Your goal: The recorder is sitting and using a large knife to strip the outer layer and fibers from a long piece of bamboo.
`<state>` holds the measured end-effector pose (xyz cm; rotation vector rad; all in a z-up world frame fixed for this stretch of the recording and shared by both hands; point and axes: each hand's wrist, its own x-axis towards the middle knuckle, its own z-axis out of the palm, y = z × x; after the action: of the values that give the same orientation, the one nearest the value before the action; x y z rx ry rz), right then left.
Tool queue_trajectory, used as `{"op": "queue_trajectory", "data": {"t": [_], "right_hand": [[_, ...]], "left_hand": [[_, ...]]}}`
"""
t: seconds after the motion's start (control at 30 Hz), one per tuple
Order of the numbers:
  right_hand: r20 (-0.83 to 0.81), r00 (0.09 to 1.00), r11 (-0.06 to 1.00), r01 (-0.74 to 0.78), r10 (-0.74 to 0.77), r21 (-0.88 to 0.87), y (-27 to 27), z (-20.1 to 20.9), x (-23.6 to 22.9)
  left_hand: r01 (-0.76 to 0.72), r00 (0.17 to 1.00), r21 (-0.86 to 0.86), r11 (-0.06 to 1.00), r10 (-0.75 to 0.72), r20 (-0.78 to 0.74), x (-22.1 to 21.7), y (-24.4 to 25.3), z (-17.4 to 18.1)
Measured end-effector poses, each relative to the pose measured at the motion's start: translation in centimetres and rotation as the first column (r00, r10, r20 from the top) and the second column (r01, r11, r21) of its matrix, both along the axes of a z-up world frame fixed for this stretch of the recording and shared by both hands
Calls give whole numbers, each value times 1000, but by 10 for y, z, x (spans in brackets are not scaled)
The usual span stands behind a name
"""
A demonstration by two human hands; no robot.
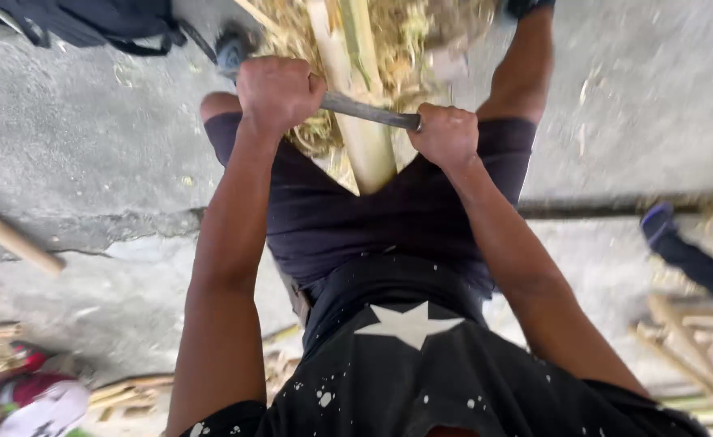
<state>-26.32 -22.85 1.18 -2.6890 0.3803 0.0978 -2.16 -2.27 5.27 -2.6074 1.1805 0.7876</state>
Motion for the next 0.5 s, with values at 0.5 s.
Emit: {"op": "queue_trajectory", "data": {"t": [0.5], "right_hand": [[-121, 988, 994, 102, -97, 38, 11, -4, -12]], "left_hand": [[60, 996, 216, 975, -43, -83, 4, -30, 29]]}}
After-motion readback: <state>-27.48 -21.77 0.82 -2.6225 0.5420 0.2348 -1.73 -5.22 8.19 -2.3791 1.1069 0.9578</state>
